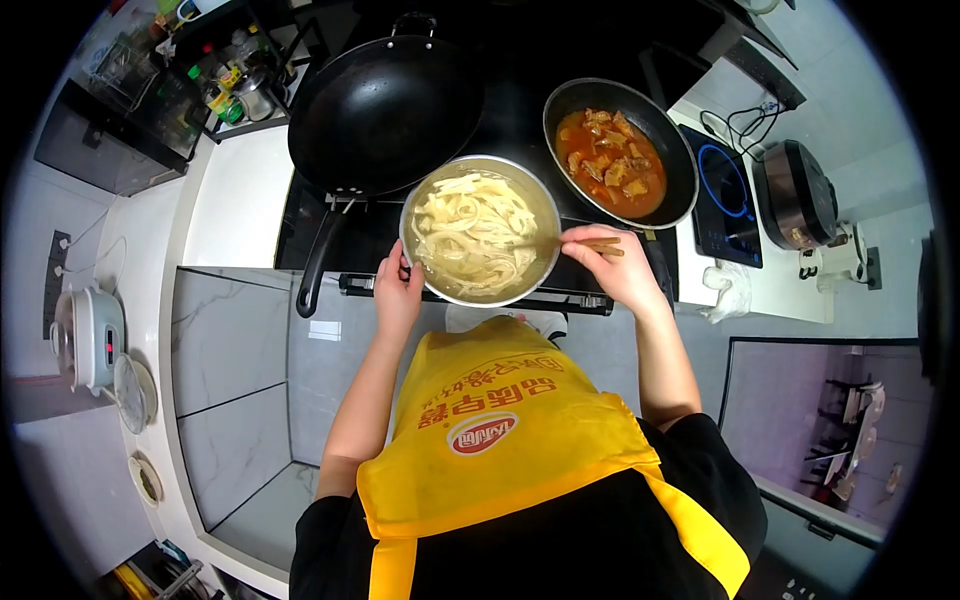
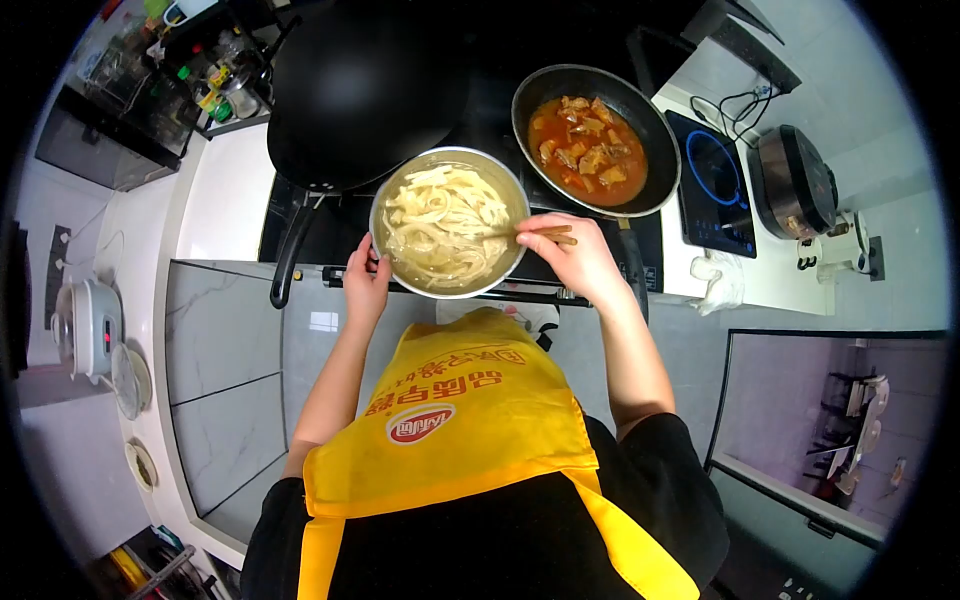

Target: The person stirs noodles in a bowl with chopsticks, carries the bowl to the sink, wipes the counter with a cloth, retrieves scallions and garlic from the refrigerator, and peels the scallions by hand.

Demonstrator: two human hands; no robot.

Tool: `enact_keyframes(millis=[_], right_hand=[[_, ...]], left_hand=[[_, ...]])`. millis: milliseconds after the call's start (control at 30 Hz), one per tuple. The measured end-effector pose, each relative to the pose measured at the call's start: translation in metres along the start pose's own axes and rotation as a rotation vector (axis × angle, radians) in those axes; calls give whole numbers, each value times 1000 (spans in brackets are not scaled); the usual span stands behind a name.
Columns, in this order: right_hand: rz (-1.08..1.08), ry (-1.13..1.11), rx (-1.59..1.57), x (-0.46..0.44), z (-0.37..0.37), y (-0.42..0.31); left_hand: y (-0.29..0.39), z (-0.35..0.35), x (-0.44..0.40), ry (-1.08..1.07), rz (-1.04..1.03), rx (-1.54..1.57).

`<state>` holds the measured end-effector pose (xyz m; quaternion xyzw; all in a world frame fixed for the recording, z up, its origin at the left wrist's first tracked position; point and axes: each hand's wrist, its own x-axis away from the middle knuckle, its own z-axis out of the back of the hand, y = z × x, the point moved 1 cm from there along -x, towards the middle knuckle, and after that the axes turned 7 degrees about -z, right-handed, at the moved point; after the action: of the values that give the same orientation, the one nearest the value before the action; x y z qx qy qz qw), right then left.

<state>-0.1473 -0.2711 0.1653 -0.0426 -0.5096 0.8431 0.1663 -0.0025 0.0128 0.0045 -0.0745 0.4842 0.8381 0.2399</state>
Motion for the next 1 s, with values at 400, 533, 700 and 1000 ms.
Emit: enact_keyframes(millis=[400, 533, 700, 1000], right_hand=[[153, 162, 3, -24, -84, 57], [24, 3, -176, -20, -76, 52], [-60, -18, -160, -20, -54, 46], [391, 165, 121, -39, -81, 69]], left_hand=[[1, 0, 0, -18, 18, 3], [1, -1, 1, -25, 27, -10], [1, 0, 0, -18, 22, -2], [0, -1, 1, -19, 24, -16]])
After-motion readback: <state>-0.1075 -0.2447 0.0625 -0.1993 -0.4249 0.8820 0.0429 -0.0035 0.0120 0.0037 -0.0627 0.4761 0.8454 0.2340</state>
